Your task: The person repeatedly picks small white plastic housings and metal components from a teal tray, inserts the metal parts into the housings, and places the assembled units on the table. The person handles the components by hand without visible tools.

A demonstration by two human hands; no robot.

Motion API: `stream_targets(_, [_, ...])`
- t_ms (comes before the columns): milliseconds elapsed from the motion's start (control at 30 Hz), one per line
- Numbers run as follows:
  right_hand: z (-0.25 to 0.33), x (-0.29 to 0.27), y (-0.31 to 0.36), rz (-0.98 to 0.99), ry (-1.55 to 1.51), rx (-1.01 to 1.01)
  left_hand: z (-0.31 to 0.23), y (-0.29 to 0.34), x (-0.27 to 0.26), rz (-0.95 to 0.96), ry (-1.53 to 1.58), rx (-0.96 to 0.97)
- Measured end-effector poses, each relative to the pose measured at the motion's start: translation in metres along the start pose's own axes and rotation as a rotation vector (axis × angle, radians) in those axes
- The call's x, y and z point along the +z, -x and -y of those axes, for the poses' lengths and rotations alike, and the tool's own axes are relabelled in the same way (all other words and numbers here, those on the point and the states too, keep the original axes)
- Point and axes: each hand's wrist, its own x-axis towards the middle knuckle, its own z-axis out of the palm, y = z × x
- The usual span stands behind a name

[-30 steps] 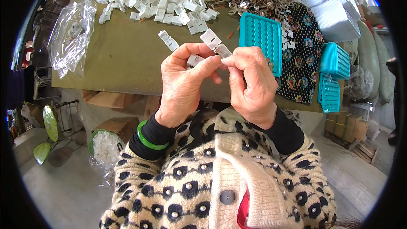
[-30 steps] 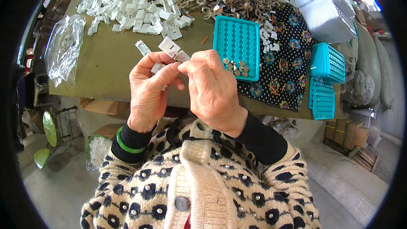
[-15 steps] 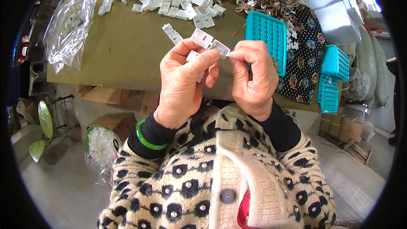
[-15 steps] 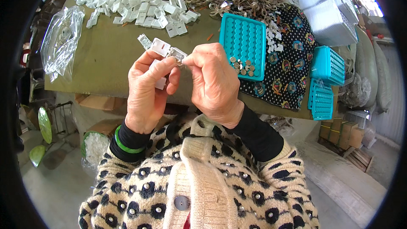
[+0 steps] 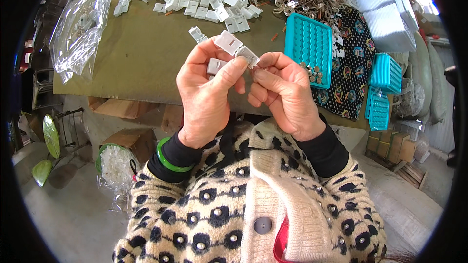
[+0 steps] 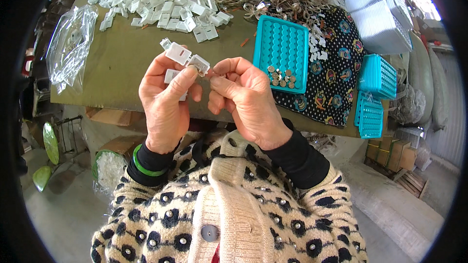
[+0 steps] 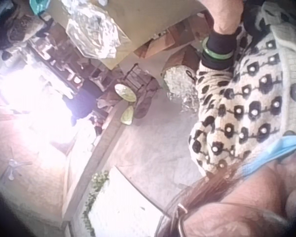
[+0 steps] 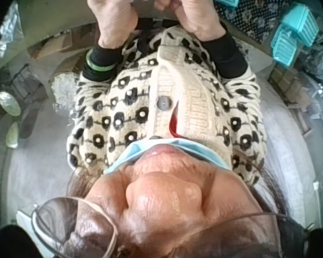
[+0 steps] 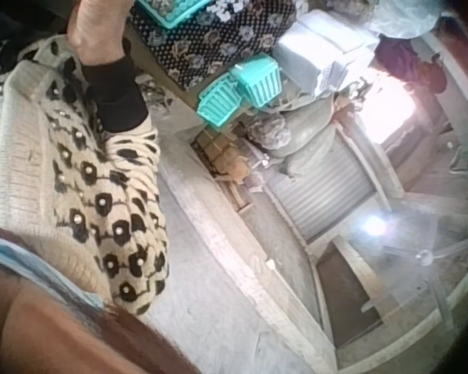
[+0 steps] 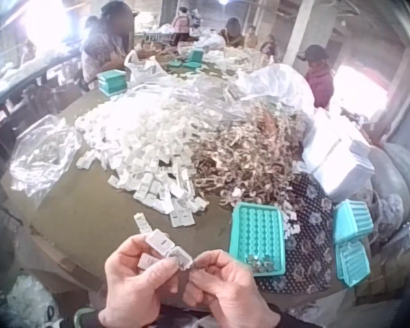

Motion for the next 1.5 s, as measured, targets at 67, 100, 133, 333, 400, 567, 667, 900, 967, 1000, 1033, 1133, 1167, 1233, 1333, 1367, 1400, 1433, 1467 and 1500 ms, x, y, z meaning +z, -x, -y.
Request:
stream_targets(67, [-0.003, 0.000, -0.001, -0.012, -0.027, 0.035, 0.000, 0.004, 0.001, 0.055, 0.032, 0.060])
stream_targets(100, [-0.005, -0.001, -0.001, -0.008, 0.012, -0.027, 0.001, 0.006, 0.002, 0.074, 0.042, 0.066])
stream_targets(133, [-0.008, -0.001, -0.002, -0.006, 0.052, -0.088, 0.001, 0.004, 0.002, 0.086, 0.065, 0.064])
stream_targets(333, [0.002, -0.022, 0.021, -0.067, 1.092, -0.871, -0.003, -0.001, -0.005, 0.191, 0.093, -0.118])
stream_targets(400, [0.022, -0.042, 0.028, -0.171, 1.439, -1.097, -0.003, -0.001, -0.006, 0.203, 0.110, -0.198])
stream_targets(567, [0.038, -0.080, 0.028, -0.311, 1.686, -1.090, 0.005, 0.004, 0.001, 0.222, 0.099, -0.435])
stream_targets(667, [0.043, -0.091, 0.021, -0.268, 1.793, -1.065, 0.011, 0.007, 0.010, 0.166, 0.013, -0.483])
stream_targets(900, [0.060, -0.097, 0.015, -0.108, 1.647, -0.909, 0.014, 0.006, 0.021, 0.164, 0.028, -0.505])
stream_targets(967, [0.064, -0.096, 0.018, -0.157, 1.507, -0.885, 0.015, 0.005, 0.022, 0.171, 0.030, -0.512])
stream_targets(1000, [0.068, -0.097, 0.021, -0.186, 1.406, -0.818, 0.016, 0.004, 0.023, 0.173, 0.028, -0.515])
stream_targets(1033, [0.071, -0.097, 0.024, -0.201, 1.371, -0.793, 0.016, 0.004, 0.023, 0.176, 0.027, -0.518])
stream_targets(1133, [0.077, -0.098, 0.029, -0.161, 1.371, -0.759, 0.019, 0.003, 0.026, 0.177, 0.023, -0.511])
stream_targets(1167, [0.077, -0.098, 0.031, -0.133, 1.406, -0.782, 0.020, 0.003, 0.026, 0.169, -0.010, -0.519])
stream_targets(1233, [0.076, -0.098, 0.034, -0.094, 1.448, -0.774, 0.020, 0.003, 0.027, 0.170, -0.050, -0.525])
stream_targets(1333, [0.074, -0.099, 0.038, -0.073, 1.484, -0.710, 0.021, 0.001, 0.027, 0.160, -0.037, -0.543])
stream_targets(1367, [0.073, -0.100, 0.037, -0.044, 1.536, -0.767, 0.021, 0.001, 0.027, 0.178, -0.015, -0.535])
stream_targets(1400, [0.072, -0.101, 0.034, -0.016, 1.587, -0.828, 0.022, 0.001, 0.027, 0.185, -0.007, -0.530])
stream_targets(1433, [0.071, -0.102, 0.032, 0.012, 1.638, -0.886, 0.022, 0.001, 0.027, 0.206, 0.014, -0.518])
stream_targets(1467, [0.071, -0.103, 0.032, 0.029, 1.675, -0.871, 0.023, 0.001, 0.027, 0.199, 0.001, -0.527])
stream_targets(1500, [0.072, -0.104, 0.031, 0.048, 1.712, -0.857, 0.023, 0.001, 0.026, 0.204, 0.001, -0.524])
